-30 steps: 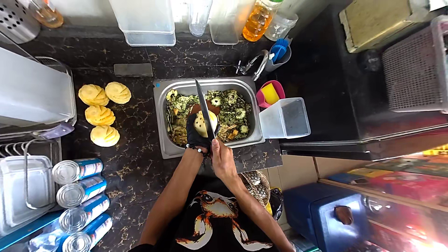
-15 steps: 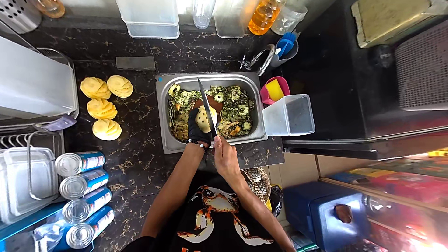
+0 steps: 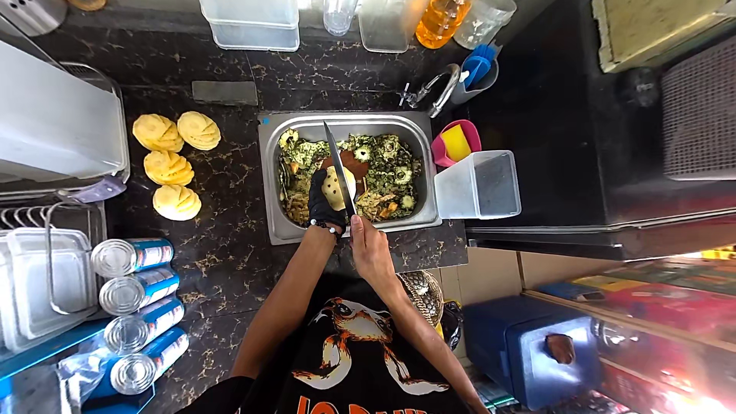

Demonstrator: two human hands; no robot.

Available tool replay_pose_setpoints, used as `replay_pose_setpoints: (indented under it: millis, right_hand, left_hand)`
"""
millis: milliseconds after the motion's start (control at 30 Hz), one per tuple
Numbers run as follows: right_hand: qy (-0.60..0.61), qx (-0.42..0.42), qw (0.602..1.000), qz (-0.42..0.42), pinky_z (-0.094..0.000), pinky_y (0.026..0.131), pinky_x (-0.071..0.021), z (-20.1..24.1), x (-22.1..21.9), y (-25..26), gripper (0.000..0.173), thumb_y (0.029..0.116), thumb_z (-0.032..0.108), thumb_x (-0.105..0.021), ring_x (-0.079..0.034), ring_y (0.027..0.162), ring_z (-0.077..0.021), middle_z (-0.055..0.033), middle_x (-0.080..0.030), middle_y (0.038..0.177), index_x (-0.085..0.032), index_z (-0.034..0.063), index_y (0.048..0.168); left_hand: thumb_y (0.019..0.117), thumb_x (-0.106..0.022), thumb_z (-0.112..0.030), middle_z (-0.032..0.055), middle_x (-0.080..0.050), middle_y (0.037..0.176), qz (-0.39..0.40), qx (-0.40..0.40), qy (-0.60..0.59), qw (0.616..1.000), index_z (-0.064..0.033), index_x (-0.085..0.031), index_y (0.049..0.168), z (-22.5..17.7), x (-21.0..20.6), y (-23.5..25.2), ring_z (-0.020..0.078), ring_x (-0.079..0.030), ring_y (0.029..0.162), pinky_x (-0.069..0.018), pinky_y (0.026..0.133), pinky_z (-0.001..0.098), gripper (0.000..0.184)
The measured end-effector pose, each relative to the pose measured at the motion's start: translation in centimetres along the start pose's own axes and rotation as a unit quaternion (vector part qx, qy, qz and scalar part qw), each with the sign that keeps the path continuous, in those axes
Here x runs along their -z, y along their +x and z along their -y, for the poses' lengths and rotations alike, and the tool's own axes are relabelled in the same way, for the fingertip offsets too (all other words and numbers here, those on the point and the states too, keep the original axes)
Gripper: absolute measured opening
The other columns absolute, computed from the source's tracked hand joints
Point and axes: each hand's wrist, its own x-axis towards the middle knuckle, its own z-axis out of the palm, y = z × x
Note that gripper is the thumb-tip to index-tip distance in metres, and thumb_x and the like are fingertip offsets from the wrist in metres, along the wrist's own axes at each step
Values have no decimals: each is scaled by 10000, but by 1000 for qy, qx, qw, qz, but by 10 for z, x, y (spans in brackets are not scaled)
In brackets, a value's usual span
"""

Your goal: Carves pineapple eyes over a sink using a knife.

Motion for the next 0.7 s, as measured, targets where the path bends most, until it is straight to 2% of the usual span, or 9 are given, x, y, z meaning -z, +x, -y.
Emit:
replay_pose_setpoints:
  millis: [67, 200, 367, 500, 600, 667, 700]
  right_hand:
    - [-3, -3, 1000, 1, -416, 554, -479, 0, 0, -1, 544, 1120, 459, -267, -568, 567, -203, -37, -520, 624, -622, 81, 957]
    - [-19, -14, 1000, 9, -431, 577, -494, -1, 1, -5, 552, 1121, 456, -269, -587, 591, -214, -47, -541, 637, -633, 76, 955]
    - [-62, -29, 997, 29, -443, 626, -512, -9, -3, -23, 525, 1120, 419, -281, -610, 631, -242, -60, -543, 644, -615, 59, 934]
    - [-95, -58, 993, 34, -505, 692, -553, -7, -12, -15, 510, 1122, 409, -295, -686, 739, -317, -123, -631, 718, -637, 41, 1036]
    - [-89, -52, 994, 17, -538, 660, -559, -2, -18, 4, 571, 1119, 464, -243, -698, 741, -351, -143, -651, 742, -629, 43, 1091]
    - [-70, -30, 997, -6, -538, 596, -541, -1, -20, 14, 628, 1110, 512, -207, -681, 691, -352, -148, -630, 716, -627, 48, 1064]
    - [-52, -20, 998, -11, -526, 570, -528, -2, -19, 16, 636, 1105, 533, -204, -661, 655, -338, -137, -605, 691, -620, 57, 1039]
  left_hand:
    - [1037, -554, -308, 58, -630, 1139, -15, -20, 22, 999, -134, -565, 1282, 3, -1, 2, 151, -626, 994, -549, 859, 375, 301]
    - [1021, -578, -300, 101, -615, 1262, -19, -56, 20, 998, -153, -575, 1351, 8, 3, 15, 221, -598, 1143, -514, 945, 486, 361]
    - [1021, -581, -320, 99, -614, 1271, -31, -82, 45, 995, -148, -567, 1358, 4, 3, 20, 218, -603, 1143, -527, 934, 481, 378]
    - [1027, -564, -360, 97, -570, 1380, -43, -69, 62, 995, -166, -529, 1417, 5, 4, 13, 229, -557, 1254, -496, 1004, 507, 437]
    - [1057, -517, -329, 113, -573, 1374, -41, -88, 104, 990, -127, -532, 1419, 12, 7, 7, 226, -563, 1234, -494, 999, 490, 415]
    - [1079, -483, -302, 106, -569, 1377, -31, -107, 136, 984, -104, -527, 1421, 18, 12, 7, 186, -558, 1229, -480, 1027, 415, 398]
    - [1080, -485, -300, 109, -568, 1393, -29, -108, 137, 984, -101, -525, 1433, 18, 14, 9, 186, -556, 1246, -474, 1043, 414, 407]
